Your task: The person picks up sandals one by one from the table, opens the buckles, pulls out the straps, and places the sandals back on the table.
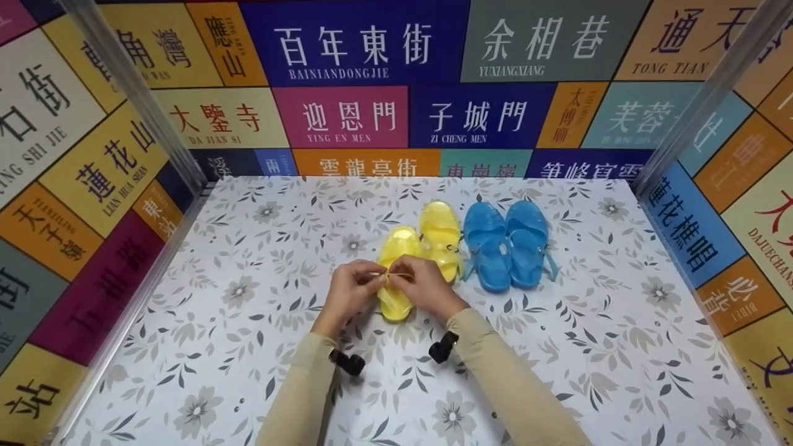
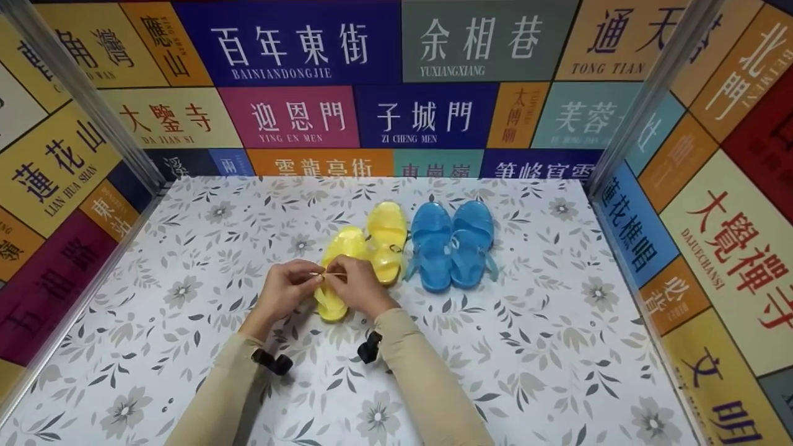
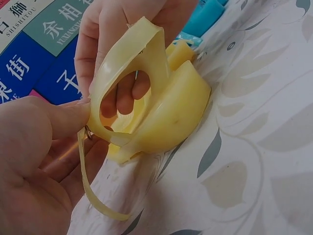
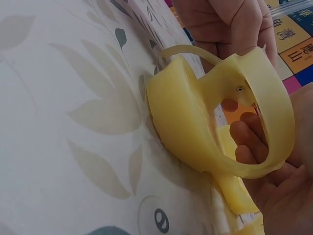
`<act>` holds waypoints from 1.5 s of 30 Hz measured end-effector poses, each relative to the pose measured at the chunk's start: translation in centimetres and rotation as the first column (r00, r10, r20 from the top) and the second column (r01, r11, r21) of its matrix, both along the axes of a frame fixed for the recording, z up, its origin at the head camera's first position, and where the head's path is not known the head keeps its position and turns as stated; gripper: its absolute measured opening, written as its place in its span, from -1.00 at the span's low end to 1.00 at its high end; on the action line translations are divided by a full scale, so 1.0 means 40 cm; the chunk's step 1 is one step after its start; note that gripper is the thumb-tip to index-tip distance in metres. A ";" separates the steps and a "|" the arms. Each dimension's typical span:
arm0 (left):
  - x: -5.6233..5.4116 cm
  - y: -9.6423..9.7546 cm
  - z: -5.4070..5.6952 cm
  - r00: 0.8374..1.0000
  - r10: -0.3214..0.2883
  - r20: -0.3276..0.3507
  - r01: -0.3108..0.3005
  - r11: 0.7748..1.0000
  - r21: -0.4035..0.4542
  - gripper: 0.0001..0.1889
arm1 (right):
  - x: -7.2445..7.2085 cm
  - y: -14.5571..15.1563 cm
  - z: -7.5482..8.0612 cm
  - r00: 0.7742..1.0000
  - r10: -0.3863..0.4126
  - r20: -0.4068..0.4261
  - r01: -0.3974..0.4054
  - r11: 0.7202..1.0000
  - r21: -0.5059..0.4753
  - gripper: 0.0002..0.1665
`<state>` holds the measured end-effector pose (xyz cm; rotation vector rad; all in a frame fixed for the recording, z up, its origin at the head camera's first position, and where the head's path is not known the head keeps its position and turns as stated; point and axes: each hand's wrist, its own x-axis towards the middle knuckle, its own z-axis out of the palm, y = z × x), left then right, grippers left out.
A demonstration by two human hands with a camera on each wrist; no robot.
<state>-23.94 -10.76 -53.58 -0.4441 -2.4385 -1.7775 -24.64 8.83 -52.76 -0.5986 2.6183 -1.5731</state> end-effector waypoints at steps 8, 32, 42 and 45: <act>-0.002 0.005 0.006 0.999 0.014 0.035 -0.014 1.000 -0.015 -0.85 | -0.005 -0.005 -0.005 0.999 -0.007 -0.054 0.007 1.000 -0.009 -0.94; 0.004 -0.014 0.010 0.996 0.041 0.083 -0.040 0.999 -0.017 -0.85 | -0.002 -0.003 0.008 1.000 0.014 -0.015 -0.014 1.000 0.000 -0.90; 0.002 -0.004 0.004 0.997 0.035 0.064 -0.036 0.999 0.017 -0.87 | -0.009 -0.007 0.011 0.997 0.017 -0.081 -0.014 0.999 0.035 -0.91; 0.002 -0.003 0.004 0.996 0.046 0.076 -0.048 0.998 0.029 -0.87 | -0.009 -0.007 0.013 0.997 0.008 -0.075 -0.004 0.999 0.052 -0.93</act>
